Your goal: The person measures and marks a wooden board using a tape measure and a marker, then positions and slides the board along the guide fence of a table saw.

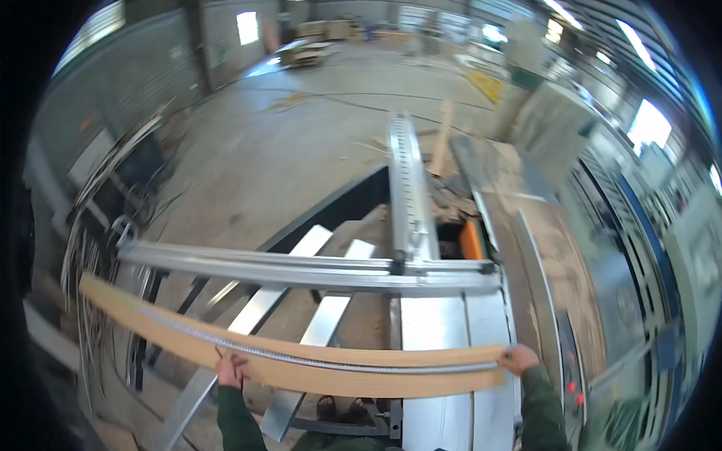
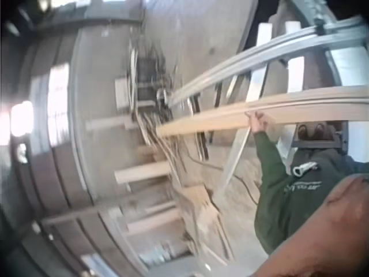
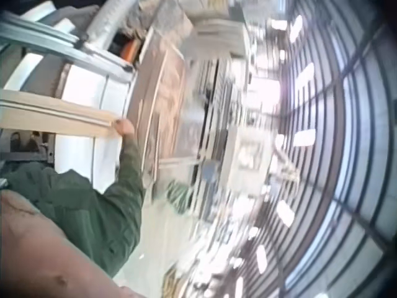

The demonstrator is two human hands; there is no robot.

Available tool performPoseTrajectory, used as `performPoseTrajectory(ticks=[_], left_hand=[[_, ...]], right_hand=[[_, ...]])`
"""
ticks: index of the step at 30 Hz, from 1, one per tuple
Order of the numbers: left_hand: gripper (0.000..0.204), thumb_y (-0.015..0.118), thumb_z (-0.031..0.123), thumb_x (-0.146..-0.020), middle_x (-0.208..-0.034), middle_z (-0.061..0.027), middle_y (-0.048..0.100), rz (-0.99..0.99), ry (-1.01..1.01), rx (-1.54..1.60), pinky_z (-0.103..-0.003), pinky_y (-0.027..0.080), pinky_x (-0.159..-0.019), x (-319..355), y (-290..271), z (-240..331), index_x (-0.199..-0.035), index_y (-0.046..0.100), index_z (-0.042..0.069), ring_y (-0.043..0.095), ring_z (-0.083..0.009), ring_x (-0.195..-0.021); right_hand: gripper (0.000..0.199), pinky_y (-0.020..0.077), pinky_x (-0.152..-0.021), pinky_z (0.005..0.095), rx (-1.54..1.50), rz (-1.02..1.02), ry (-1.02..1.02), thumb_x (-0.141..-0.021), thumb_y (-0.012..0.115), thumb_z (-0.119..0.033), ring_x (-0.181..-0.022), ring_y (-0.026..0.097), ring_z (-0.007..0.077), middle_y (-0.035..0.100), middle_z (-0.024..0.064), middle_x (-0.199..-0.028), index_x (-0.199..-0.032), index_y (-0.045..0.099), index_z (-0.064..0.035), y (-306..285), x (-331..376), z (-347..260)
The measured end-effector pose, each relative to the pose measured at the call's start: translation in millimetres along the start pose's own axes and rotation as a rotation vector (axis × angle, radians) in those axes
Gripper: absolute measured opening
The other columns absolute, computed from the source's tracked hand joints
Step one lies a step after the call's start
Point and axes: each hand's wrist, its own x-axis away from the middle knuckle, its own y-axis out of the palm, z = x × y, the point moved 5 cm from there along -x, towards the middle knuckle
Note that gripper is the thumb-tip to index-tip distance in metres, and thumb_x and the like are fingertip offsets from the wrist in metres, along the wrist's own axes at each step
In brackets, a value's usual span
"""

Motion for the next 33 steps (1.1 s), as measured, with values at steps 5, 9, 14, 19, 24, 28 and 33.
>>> performPoseTrajectory(ticks=[5,9,14,19,24,28,33], left_hand=[[0.018,0.07,0.009,-0.088,-0.074,-0.0002,0.058,0.052,0.463,-0.119,-0.025,0.037,-0.036,-13.1,-12.3,-29.3,-0.098,0.056,0.008,0.05,-0.0099,-0.048],[0.034,0.076,0.002,-0.08,-0.074,0.0013,0.055,0.077,0.375,-0.303,-0.024,0.043,-0.047,21.2,13.1,-14.1,-0.104,0.053,0.007,0.053,-0.0094,-0.058],[0.033,0.075,-0.001,-0.081,-0.079,0.0008,0.054,0.016,0.41,-0.356,-0.024,0.044,-0.05,7.2,26.1,-14.2,-0.104,0.053,0.006,0.053,-0.0087,-0.062],[0.036,0.079,0.003,-0.082,-0.089,-0.0048,0.061,0.083,0.46,-0.423,-0.026,0.05,-0.06,5.6,22.6,-13.3,-0.111,0.057,0.0,0.058,-0.0126,-0.072],[0.034,0.08,0.007,-0.085,-0.087,-0.0056,0.066,0.101,0.475,-0.457,-0.025,0.048,-0.056,5.6,24.3,-11.8,-0.111,0.06,-0.001,0.062,-0.0132,-0.068],[0.027,0.078,0.014,-0.089,-0.084,-0.0046,0.066,0.11,0.413,-0.562,-0.025,0.046,-0.051,24.0,30.2,-6.0,-0.106,0.062,0.001,0.059,-0.0124,-0.061],[0.038,0.06,0.042,-0.099,-0.082,-0.0056,0.063,0.07,0.094,-0.335,-0.03,0.051,-0.048,72.4,95.0,-20.4,-0.096,0.064,0.004,0.058,-0.016,-0.058]], right_hand=[[0.035,0.0541,-0.088,0.0483,0.042,0.066,0.137,-0.081,0.077,-0.041,-0.103,0.068,0.034,0.072,0.0121,-0.104,-0.103,0.071,-0.0138,-23.2,-2.0,-7.2],[0.038,0.0529,-0.091,0.0485,0.108,0.046,0.18,-0.083,0.078,-0.043,-0.108,0.067,0.0328,0.072,0.011,-0.109,-0.106,0.069,-0.0146,-10.7,-17.7,19.7],[0.035,0.051,-0.095,0.0517,0.222,-0.129,0.191,-0.084,0.071,-0.048,-0.112,0.066,0.0326,0.072,0.0099,-0.111,-0.103,0.075,-0.0183,6.8,-35.7,44.1],[0.024,0.0463,-0.096,0.0576,0.267,-0.054,0.182,-0.09,0.062,-0.037,-0.115,0.062,0.0301,0.073,0.0068,-0.107,-0.101,0.078,-0.0219,1.6,-50.0,47.1],[0.019,0.0474,-0.094,0.0555,0.176,-0.063,0.144,-0.094,0.066,-0.034,-0.116,0.061,0.0282,0.072,0.0048,-0.107,-0.102,0.077,-0.0203,-16.4,-52.0,30.6],[0.018,0.0477,-0.093,0.0533,0.152,-0.077,0.145,-0.094,0.068,-0.031,-0.113,0.064,0.0282,0.073,0.0065,-0.105,-0.103,0.078,-0.0195,-10.6,-51.1,33.2],[0.019,0.0472,-0.094,0.0537,0.131,-0.132,0.213,-0.093,0.066,-0.03,-0.115,0.061,0.0271,0.072,0.0047,-0.108,-0.106,0.076,-0.02,-8.3,-46.6,36.5]])
